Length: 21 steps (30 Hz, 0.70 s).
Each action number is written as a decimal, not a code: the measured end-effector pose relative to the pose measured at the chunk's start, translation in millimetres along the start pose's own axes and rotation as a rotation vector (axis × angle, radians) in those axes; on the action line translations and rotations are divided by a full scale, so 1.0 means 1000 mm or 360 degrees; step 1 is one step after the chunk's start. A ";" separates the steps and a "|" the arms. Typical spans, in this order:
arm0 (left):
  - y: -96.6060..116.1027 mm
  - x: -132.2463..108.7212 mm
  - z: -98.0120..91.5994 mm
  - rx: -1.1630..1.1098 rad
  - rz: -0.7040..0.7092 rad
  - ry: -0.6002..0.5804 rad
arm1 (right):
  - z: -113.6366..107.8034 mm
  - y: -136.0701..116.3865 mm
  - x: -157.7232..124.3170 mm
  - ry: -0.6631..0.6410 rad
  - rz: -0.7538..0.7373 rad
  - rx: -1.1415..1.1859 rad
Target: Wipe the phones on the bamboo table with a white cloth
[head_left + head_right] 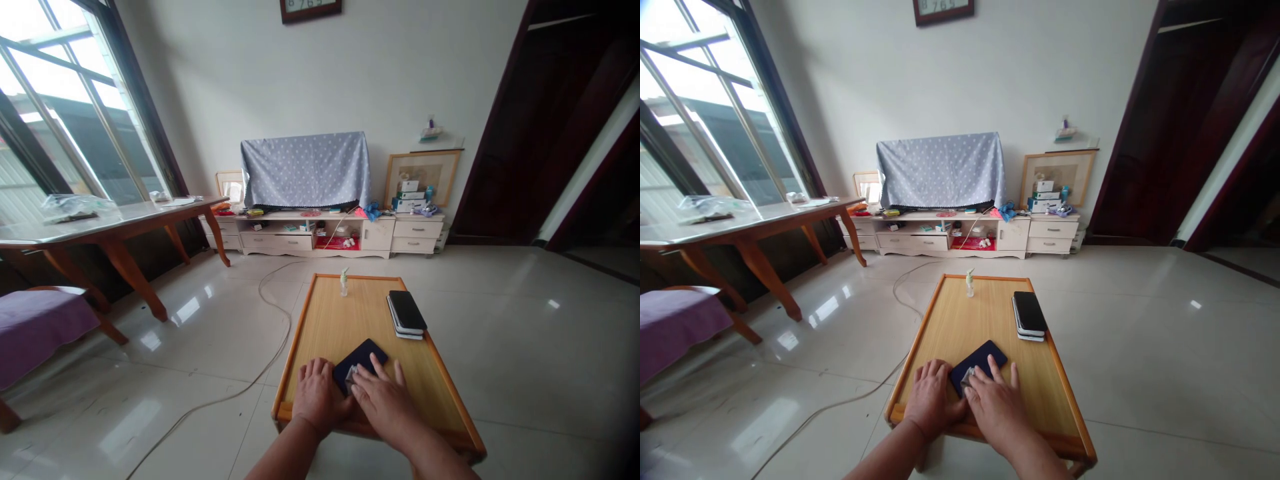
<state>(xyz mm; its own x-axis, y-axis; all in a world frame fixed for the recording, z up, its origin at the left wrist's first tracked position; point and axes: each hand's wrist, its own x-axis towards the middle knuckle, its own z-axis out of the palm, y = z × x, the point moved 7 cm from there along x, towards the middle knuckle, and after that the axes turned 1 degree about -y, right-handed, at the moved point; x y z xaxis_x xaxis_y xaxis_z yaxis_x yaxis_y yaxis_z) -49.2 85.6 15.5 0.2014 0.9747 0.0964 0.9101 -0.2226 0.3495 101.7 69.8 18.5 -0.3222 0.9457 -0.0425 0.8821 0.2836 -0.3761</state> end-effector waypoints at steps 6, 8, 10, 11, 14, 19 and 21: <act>0.004 -0.001 -0.005 -0.0003 0.0001 -0.0004 | -0.004 -0.004 -0.003 0.0025 0.0054 0.0011; 0.003 -0.001 -0.004 -0.0008 -0.0017 -0.0029 | -0.001 -0.016 -0.008 -0.0006 -0.0059 0.0069; 0.003 -0.001 -0.004 -0.0007 -0.0019 -0.0028 | -0.001 -0.015 -0.013 -0.0008 -0.0069 0.0091; 0.004 -0.001 -0.004 0.0000 -0.0014 -0.0019 | -0.003 -0.009 -0.014 0.0011 -0.0032 0.0081; 0.005 -0.002 -0.006 0.0026 -0.0011 -0.0008 | -0.011 0.021 -0.009 0.0129 0.0148 0.0018; 0.008 -0.003 -0.009 0.0014 -0.0042 -0.0018 | -0.016 0.046 0.006 0.0321 0.0239 -0.0059; 0.009 -0.004 -0.011 0.0003 -0.0050 -0.0014 | -0.019 0.043 0.009 0.0412 0.0246 -0.0088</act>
<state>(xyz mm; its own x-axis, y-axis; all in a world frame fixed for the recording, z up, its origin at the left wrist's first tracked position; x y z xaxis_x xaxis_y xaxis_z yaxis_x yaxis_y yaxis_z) -45.9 79.7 28.4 0.1761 0.9813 0.0771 0.9166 -0.1921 0.3507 143.3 93.9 19.9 -0.0906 0.9854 0.1444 0.9336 0.1345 -0.3321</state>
